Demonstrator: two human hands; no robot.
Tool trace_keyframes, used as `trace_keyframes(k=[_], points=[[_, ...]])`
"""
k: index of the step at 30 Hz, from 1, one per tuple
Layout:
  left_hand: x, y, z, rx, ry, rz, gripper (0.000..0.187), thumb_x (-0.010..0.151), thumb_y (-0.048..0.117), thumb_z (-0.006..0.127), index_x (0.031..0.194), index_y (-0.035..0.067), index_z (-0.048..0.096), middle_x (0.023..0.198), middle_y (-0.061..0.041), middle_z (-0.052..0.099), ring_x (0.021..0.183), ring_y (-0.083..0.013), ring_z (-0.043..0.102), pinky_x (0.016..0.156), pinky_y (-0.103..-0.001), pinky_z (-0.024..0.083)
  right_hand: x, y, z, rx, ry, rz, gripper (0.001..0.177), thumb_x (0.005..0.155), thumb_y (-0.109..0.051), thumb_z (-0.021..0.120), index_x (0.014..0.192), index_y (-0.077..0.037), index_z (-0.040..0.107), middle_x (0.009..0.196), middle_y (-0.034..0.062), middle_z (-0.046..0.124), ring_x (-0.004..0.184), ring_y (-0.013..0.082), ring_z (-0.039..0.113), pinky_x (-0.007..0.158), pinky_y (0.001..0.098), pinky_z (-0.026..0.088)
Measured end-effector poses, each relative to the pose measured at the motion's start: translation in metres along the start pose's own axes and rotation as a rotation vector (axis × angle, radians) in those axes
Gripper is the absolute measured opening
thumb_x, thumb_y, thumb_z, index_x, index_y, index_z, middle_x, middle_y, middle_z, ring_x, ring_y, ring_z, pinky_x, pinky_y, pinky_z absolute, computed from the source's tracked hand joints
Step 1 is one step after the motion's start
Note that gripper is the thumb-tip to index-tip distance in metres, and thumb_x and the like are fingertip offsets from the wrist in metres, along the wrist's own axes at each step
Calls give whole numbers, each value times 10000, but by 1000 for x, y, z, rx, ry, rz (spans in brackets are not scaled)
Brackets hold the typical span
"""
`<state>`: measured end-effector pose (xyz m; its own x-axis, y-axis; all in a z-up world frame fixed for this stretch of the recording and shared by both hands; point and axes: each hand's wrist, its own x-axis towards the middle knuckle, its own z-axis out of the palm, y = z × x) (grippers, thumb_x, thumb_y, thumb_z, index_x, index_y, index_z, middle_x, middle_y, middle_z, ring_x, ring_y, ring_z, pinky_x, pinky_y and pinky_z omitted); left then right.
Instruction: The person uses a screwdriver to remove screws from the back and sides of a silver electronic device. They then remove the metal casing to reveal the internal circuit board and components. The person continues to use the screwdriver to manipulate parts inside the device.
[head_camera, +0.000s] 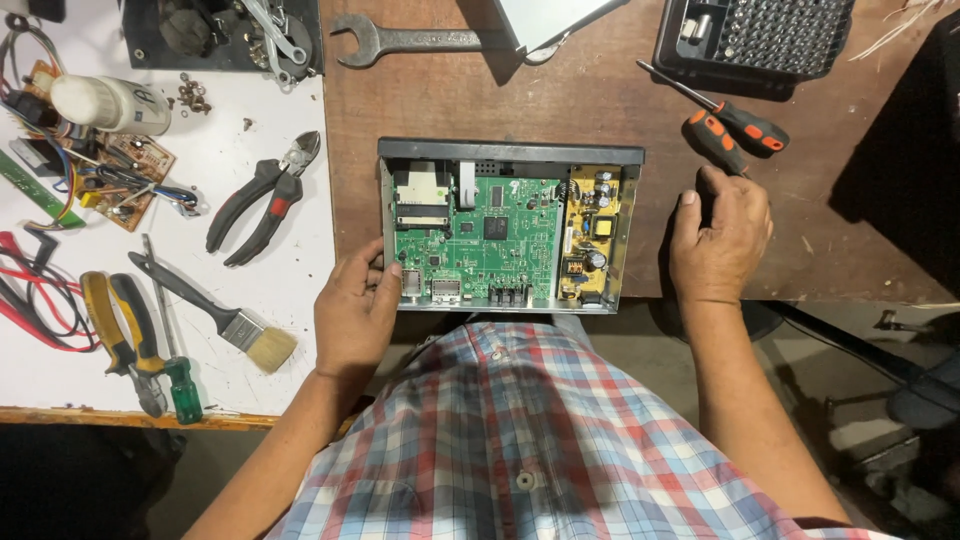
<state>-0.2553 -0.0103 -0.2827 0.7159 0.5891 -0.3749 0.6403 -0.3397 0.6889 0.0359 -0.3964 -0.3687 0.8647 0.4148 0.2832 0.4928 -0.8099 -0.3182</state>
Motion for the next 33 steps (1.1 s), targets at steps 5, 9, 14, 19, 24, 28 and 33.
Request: trace_keyframes(k=[5, 9, 14, 19, 24, 28, 33], points=[[1, -13, 9, -11, 26, -2, 439, 1208, 260, 709, 1561, 3, 748, 1286, -269, 792, 1097, -405, 852, 891, -525, 711, 1, -7, -5, -24, 12, 6, 308, 1191, -282, 798, 1483, -188, 826, 1278, 95, 669, 1164, 398, 749, 1007, 536, 560], [1, -5, 9, 49, 37, 41, 438, 1223, 238, 656, 1569, -21, 729, 1241, -253, 791, 1074, -416, 850, 907, -551, 718, 4, -11, -3, -15, 26, 8, 294, 1189, -234, 802, 1480, -189, 815, 1284, 85, 661, 1174, 394, 746, 1000, 533, 554], [0, -27, 35, 119, 60, 117, 464, 1202, 276, 685, 1540, -39, 719, 1222, -272, 787, 1054, -454, 845, 891, -611, 705, 6, -12, -4, -31, -2, 35, 306, 1187, -236, 780, 1491, -201, 800, 1298, 69, 646, 1192, 375, 737, 1006, 522, 537], [2, -33, 41, 127, 72, 124, 508, 1186, 316, 706, 1548, -40, 726, 1186, -279, 769, 1052, -474, 826, 882, -592, 694, 6, -12, -6, -31, -9, 44, 302, 1176, -233, 793, 1476, -200, 798, 1289, 62, 650, 1189, 371, 740, 1003, 522, 535], [-1, 0, 12, 130, 41, 120, 569, 1182, 414, 697, 1601, 29, 711, 1260, -244, 797, 1081, -434, 844, 910, -567, 699, 5, -14, -7, -47, -25, 51, 305, 1184, -244, 782, 1485, -193, 790, 1303, 79, 651, 1189, 387, 732, 995, 535, 532], [13, 12, 7, 36, -9, 77, 640, 1144, 448, 743, 1635, 41, 684, 1312, -266, 808, 1070, -422, 860, 893, -561, 709, 5, -12, -6, -43, -42, 65, 308, 1195, -271, 753, 1494, -198, 770, 1313, 87, 636, 1198, 393, 719, 1004, 536, 529], [27, -1, 25, 180, 6, 114, 611, 1137, 383, 715, 1642, 43, 673, 1253, -245, 784, 1086, -429, 835, 930, -581, 695, 8, -11, -6, -58, -51, 70, 302, 1194, -264, 755, 1490, -201, 772, 1322, 71, 632, 1207, 379, 722, 1004, 528, 530]])
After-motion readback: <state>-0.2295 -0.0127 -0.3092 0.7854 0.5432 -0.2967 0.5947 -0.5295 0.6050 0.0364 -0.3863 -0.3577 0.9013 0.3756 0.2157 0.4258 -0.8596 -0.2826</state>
